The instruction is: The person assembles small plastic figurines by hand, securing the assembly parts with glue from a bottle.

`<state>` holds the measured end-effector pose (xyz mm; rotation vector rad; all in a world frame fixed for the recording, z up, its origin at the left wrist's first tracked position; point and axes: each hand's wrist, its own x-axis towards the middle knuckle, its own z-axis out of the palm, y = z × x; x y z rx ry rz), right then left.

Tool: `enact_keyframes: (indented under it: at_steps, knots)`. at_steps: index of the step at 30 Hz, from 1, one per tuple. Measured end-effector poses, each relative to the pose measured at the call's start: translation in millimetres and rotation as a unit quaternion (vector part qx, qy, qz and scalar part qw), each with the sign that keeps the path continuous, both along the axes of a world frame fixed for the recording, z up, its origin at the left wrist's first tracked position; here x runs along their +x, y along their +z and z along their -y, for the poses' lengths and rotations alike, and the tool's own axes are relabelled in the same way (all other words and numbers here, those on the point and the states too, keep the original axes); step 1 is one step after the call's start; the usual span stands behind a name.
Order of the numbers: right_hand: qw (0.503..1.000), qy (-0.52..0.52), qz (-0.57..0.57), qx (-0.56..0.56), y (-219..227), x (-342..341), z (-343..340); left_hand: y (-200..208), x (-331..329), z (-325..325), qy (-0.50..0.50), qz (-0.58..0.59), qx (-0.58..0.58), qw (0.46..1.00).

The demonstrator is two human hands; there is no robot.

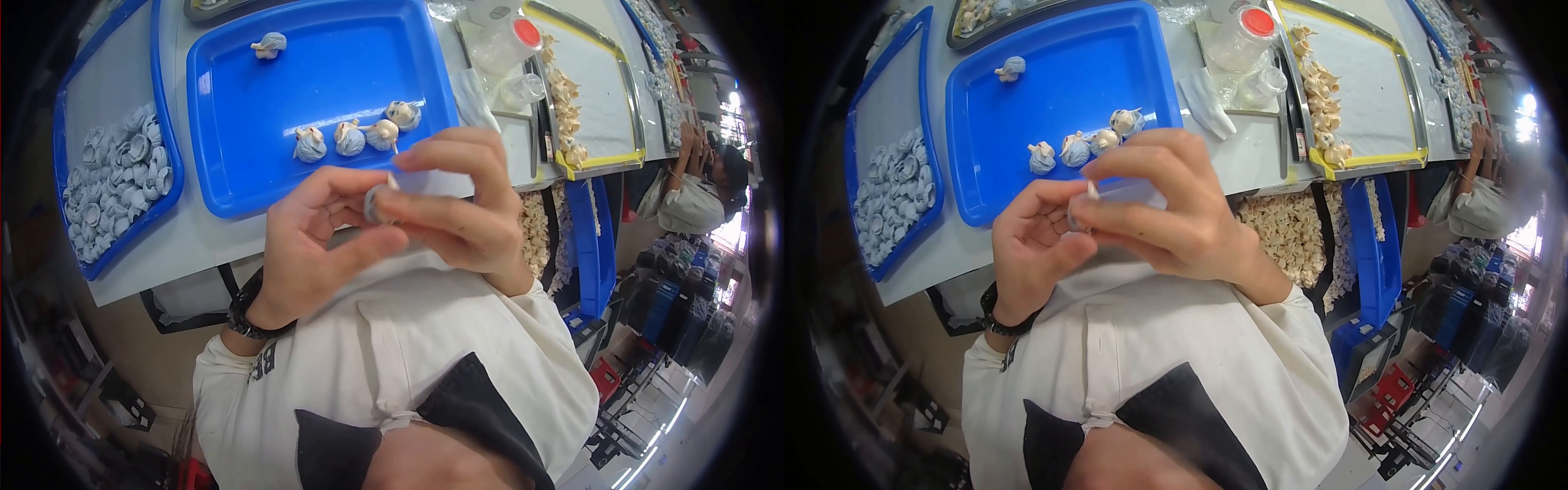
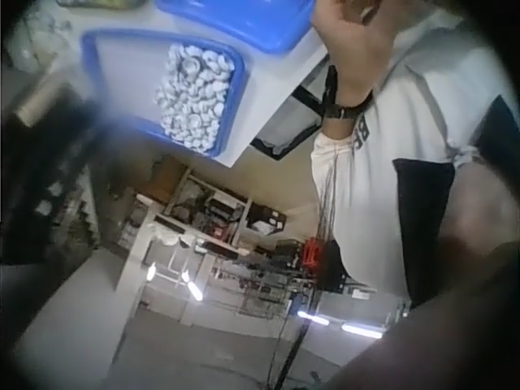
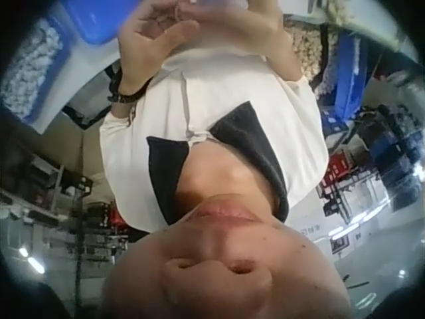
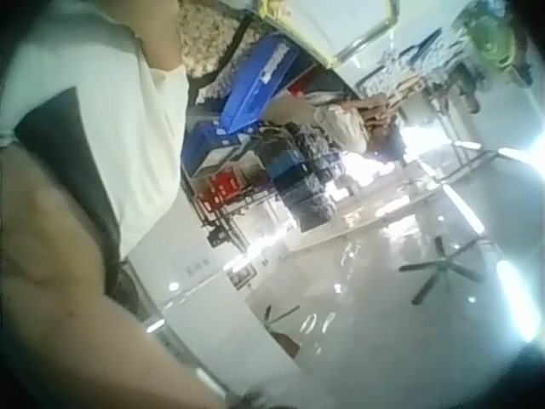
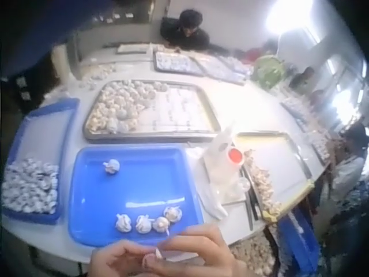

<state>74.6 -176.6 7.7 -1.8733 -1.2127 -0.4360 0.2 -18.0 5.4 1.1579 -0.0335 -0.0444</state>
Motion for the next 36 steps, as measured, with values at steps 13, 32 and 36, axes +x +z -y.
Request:
enact_keyframes:
  at_steps: [13, 32, 36]
  knots:
    - [0.899, -0.355, -0.129, -0.222, -22, 122, 186, -5, 7, -74, 0.199, 0.160, 0.627, 0.736]
    - [0.876, -0.393, -0.228, 0.162, -22, 117, 177, 27, 31, -239, 0.075, -0.001, 0.743, 0.665]
    - [0.859, -0.301, -0.271, 0.312, -18, 110, 163, 17, 44, -246, 0.062, 0.018, 0.705, 0.707]
